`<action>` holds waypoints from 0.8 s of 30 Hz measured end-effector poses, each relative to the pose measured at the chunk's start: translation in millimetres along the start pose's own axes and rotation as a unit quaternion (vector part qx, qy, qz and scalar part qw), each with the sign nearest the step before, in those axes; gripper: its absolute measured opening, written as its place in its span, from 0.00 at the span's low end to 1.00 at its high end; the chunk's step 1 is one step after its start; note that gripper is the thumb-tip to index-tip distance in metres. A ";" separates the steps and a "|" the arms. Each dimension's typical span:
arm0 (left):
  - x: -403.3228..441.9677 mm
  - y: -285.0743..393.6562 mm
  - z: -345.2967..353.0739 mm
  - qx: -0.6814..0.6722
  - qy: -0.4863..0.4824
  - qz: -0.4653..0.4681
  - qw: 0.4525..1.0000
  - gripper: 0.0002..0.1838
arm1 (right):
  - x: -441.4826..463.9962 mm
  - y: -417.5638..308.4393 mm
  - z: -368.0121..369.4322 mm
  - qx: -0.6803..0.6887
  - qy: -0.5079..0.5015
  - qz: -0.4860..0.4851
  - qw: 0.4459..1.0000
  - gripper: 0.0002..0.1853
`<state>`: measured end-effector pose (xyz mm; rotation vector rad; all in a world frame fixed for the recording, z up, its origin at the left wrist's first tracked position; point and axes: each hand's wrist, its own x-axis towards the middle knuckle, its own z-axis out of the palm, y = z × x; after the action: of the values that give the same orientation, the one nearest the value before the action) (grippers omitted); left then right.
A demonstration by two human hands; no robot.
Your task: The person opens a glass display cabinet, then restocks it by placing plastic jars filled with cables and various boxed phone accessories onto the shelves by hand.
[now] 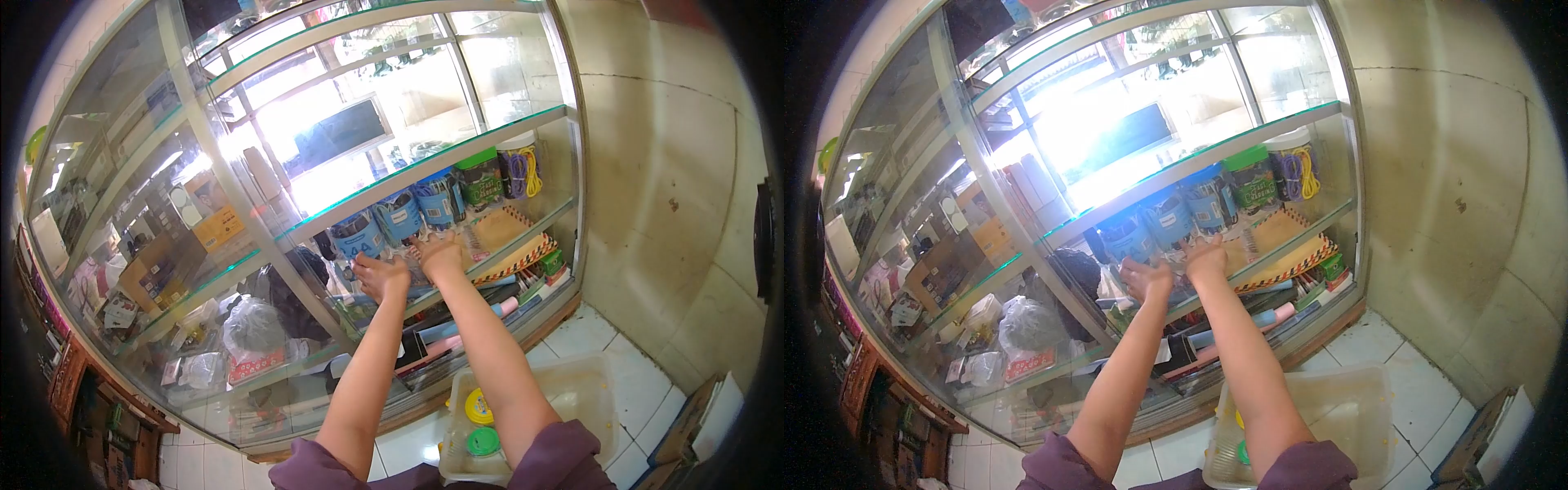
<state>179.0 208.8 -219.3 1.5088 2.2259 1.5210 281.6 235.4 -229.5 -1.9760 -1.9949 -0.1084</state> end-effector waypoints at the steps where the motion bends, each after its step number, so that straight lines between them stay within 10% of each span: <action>1: 0.5 -1.5 2.9 0.008 0.017 0.011 1.000 0.42 | -4.4 0.1 -1.7 -0.016 0.033 -0.010 0.999 0.32; 9: -3.4 3.2 -3.7 -0.005 0.022 -0.003 1.000 0.36 | -15.2 5.8 1.7 -0.008 0.108 -0.022 0.994 0.35; 15: 7.3 -6.3 1.3 0.008 0.011 0.018 1.000 0.21 | -27.3 13.6 9.2 0.102 0.229 -0.006 0.968 0.17; 24: -35.0 -29.2 -26.2 0.015 -0.145 0.278 0.949 0.14 | -163.4 33.5 -13.8 0.160 0.139 -0.068 0.975 0.24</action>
<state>163.9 164.3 -242.8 2.3326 1.7492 1.2455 314.3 76.0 -268.7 -1.5343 -1.8317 -0.0839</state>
